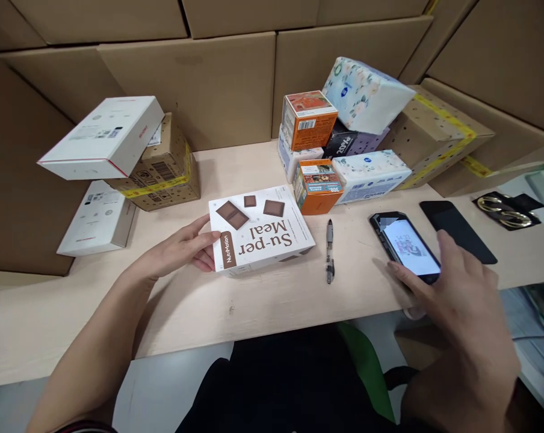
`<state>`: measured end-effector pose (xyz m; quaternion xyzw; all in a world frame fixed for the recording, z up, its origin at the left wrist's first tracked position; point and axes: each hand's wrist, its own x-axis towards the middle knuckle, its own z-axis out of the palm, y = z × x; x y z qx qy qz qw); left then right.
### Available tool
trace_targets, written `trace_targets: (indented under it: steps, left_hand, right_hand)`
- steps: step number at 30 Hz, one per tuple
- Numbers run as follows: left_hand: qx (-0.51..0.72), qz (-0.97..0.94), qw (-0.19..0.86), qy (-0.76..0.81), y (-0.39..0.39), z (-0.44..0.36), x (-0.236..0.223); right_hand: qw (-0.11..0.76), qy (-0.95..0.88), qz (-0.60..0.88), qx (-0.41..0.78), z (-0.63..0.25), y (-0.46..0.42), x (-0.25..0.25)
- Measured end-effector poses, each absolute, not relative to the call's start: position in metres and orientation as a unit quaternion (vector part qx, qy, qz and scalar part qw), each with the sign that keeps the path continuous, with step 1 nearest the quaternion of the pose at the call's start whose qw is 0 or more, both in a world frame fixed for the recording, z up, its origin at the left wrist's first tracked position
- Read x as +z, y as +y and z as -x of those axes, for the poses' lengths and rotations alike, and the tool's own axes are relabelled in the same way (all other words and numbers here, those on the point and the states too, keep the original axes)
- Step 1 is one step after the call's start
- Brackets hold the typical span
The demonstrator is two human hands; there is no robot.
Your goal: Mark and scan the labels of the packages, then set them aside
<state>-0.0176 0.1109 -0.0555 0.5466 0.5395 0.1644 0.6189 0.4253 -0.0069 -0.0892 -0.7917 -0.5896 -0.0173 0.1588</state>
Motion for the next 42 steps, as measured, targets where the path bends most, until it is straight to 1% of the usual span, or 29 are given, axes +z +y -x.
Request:
trace_targets:
  steps: [2, 5, 10, 14, 17, 20, 22, 24, 26, 29, 30, 32, 34, 36, 40, 42]
  left_hand:
    - [0.175, -0.556, 0.602, 0.545, 0.109, 0.013, -0.053]
    - [0.21, -0.579, 0.536, 0.578, 0.106, 0.009, -0.05]
    - [0.33, -0.63, 0.362, 0.603, 0.099, 0.0, -0.056]
    - [0.444, -0.681, 0.196, 0.548, 0.088, -0.012, -0.065]
    - [0.421, -0.773, 0.106, 0.462, 0.077, -0.02, -0.067]
    - [0.372, -0.841, 0.091, 0.382, 0.061, -0.03, -0.064]
    - [0.377, -0.857, 0.111, 0.334, 0.048, -0.039, -0.059]
    - [0.384, -0.855, 0.173, 0.301, 0.033, -0.048, -0.055]
    - [0.366, -0.823, 0.301, 0.313, 0.022, -0.056, -0.055]
    - [0.332, -0.685, 0.538, 0.362, 0.018, -0.067, -0.064]
    - [0.332, -0.629, 0.601, 0.366, 0.021, -0.069, -0.069]
    - [0.356, -0.531, 0.687, 0.346, 0.027, -0.074, -0.079]
    - [0.382, -0.458, 0.743, 0.303, 0.031, -0.077, -0.085]
    - [0.399, -0.403, 0.778, 0.271, 0.03, -0.081, -0.086]
    - [0.397, -0.315, 0.825, 0.251, 0.024, -0.085, -0.084]
    - [0.39, -0.293, 0.841, 0.234, 0.022, -0.085, -0.086]
  right_hand:
    - [0.135, -0.579, 0.803, 0.026, -0.434, -0.005, -0.097]
    - [0.105, -0.579, 0.806, 0.066, -0.443, 0.002, -0.107]
    - [0.098, -0.572, 0.812, 0.059, -0.451, 0.011, -0.112]
    - [0.102, -0.554, 0.822, 0.078, -0.453, 0.012, -0.107]
    - [0.131, -0.546, 0.823, 0.083, -0.447, 0.006, -0.101]
    - [0.184, -0.556, 0.806, 0.091, -0.429, -0.004, -0.095]
    - [0.238, -0.571, 0.78, 0.095, -0.41, -0.009, -0.091]
    - [0.302, -0.588, 0.743, 0.103, -0.388, -0.01, -0.089]
    - [0.362, -0.603, 0.701, 0.119, -0.365, -0.007, -0.087]
    - [0.421, -0.63, 0.637, 0.139, -0.333, 0.001, -0.087]
    - [0.433, -0.64, 0.618, 0.144, -0.322, 0.003, -0.087]
    - [0.446, -0.659, 0.588, 0.145, -0.303, 0.006, -0.087]
    - [0.446, -0.683, 0.564, 0.128, -0.286, 0.005, -0.089]
    - [0.447, -0.708, 0.539, 0.091, -0.273, 0.003, -0.091]
    - [0.465, -0.73, 0.501, -0.004, -0.257, -0.001, -0.097]
    - [0.461, -0.733, 0.499, -0.032, -0.254, 0.0, -0.099]
